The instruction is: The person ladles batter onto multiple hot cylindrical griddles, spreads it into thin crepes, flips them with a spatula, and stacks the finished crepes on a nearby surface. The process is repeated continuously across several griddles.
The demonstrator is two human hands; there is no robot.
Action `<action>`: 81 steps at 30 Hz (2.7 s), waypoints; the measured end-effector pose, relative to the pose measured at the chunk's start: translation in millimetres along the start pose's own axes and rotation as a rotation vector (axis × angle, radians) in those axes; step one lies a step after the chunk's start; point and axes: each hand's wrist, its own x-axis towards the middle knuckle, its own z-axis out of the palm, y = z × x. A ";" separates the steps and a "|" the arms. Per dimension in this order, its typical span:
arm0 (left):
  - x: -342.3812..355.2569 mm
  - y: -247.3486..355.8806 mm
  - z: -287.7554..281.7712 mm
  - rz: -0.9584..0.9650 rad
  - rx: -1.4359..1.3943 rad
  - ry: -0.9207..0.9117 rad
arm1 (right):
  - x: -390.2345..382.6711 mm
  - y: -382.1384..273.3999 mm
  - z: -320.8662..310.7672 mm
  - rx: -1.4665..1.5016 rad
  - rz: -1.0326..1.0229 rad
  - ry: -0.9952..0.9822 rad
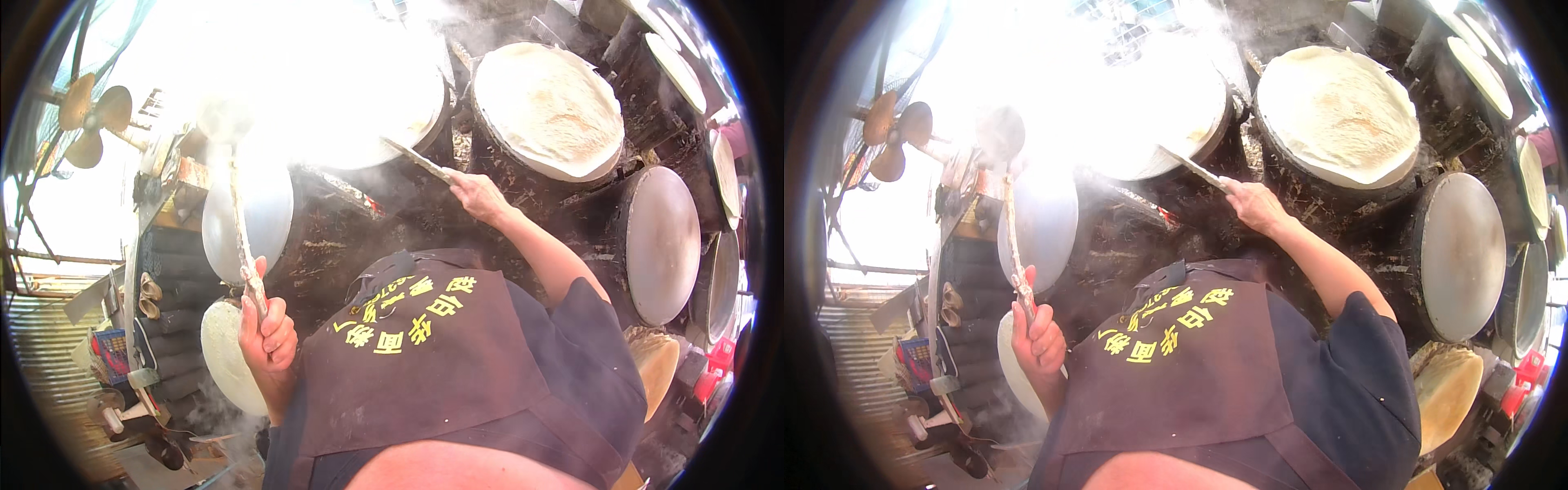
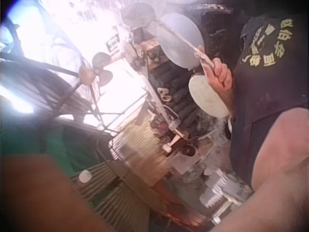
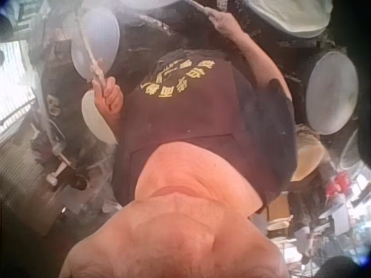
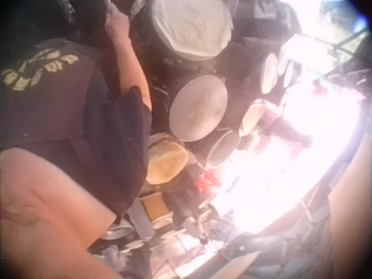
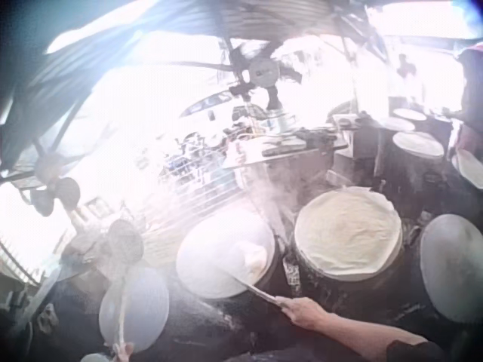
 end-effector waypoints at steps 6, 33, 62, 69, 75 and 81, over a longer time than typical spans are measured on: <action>20.2 -7.1 23.7 -0.019 -0.027 0.016 | 53.5 34.6 -33.7 -0.065 0.067 0.143; 55.6 -16.7 40.5 -0.139 0.059 0.129 | 50.9 13.4 11.1 0.032 0.409 0.253; 49.8 -26.0 58.8 -0.134 -0.145 0.167 | 131.5 -22.9 16.7 0.020 0.211 0.033; 39.5 -28.9 57.0 -0.102 -0.112 0.205 | 157.7 10.0 -10.0 -0.020 0.159 0.091; 35.7 -38.6 55.5 -0.118 -0.160 0.218 | 177.1 11.2 -3.2 -0.147 -0.056 -0.141; 53.4 -40.1 39.7 -0.186 -0.188 0.191 | 177.0 6.7 -14.5 -0.185 -0.020 -0.169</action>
